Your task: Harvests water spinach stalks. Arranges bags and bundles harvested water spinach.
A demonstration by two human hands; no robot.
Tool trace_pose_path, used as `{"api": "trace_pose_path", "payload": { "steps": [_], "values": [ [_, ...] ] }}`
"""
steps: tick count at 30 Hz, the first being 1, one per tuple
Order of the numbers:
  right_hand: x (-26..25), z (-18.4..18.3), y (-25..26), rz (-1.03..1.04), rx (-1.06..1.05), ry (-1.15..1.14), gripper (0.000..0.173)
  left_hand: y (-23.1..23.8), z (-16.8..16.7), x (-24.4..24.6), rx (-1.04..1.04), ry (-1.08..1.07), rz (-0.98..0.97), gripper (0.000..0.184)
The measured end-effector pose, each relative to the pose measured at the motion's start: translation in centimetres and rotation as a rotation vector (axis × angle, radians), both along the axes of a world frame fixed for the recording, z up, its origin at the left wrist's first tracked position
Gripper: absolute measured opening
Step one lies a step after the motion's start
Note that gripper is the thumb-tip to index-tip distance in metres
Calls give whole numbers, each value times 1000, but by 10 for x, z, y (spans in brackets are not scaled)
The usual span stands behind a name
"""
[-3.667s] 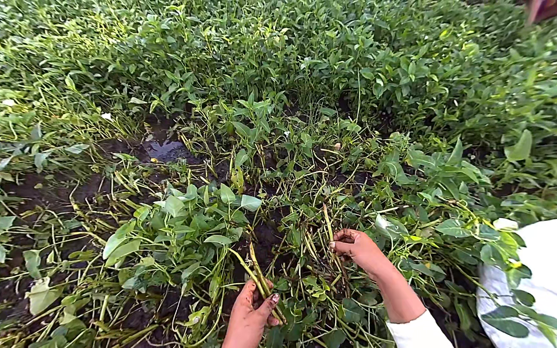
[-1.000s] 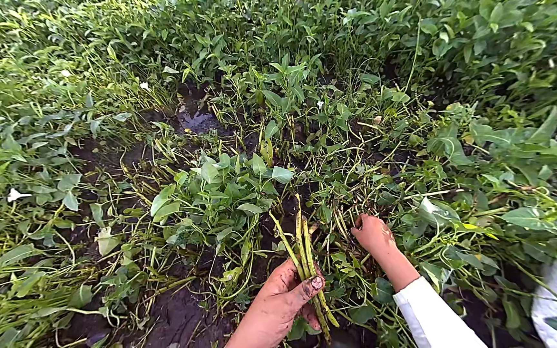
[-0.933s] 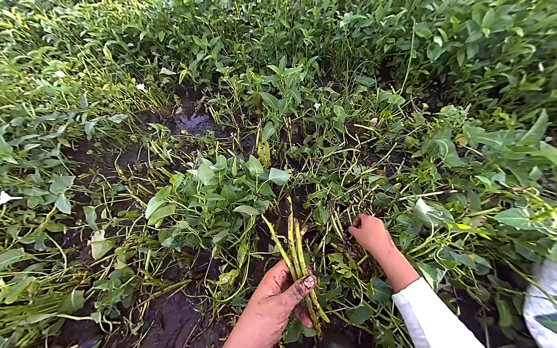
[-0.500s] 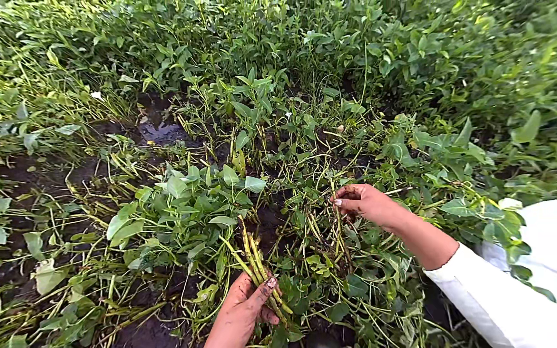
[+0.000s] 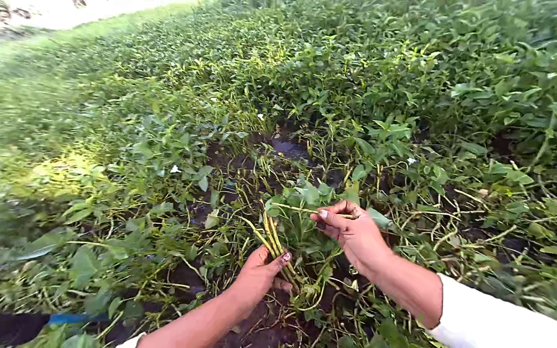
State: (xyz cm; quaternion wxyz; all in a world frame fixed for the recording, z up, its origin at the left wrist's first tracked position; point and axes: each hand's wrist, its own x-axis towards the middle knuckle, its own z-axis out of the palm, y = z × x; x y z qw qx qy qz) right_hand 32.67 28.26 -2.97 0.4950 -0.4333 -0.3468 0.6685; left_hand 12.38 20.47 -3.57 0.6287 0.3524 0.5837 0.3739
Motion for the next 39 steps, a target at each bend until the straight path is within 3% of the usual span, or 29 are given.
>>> {"api": "trace_pose_path", "payload": {
  "steps": [3,6,10,11,14,19,23,26,29,31,34,39],
  "values": [
    [-88,-27,-41,-10,-69,166,13,-14,1,-39,36,-62,199,23],
    [-146,-65,-73,7,-13,75,8,-34,-15,-62,57,-157,368,26],
    [-178,-106,-104,70,60,-86,7,-65,-50,-89,28,-246,459,18],
    [-179,-117,-114,126,112,-182,10,-75,-59,-94,14,-236,480,17],
    [-177,-136,-140,480,287,-526,41,-98,-86,-111,29,-125,486,18],
    [-201,-135,-156,1031,236,-913,43,-136,-127,-152,52,101,316,19],
    [-219,-140,-154,1247,343,-1020,41,-164,-124,-184,-225,-274,535,17],
    [-238,-146,-139,1318,479,-933,44,-169,-114,-201,-233,-323,774,11],
    [-273,-157,-116,1083,529,-879,52,-161,-112,-228,-76,-111,882,15],
    [-308,-159,-104,930,510,-1047,48,-151,-115,-248,13,153,885,19],
    [-359,-176,-104,959,429,-1346,46,-133,-129,-270,45,509,810,20],
    [-383,-224,-85,973,433,-1457,43,-103,-158,-288,62,852,581,17]
  ]
}}
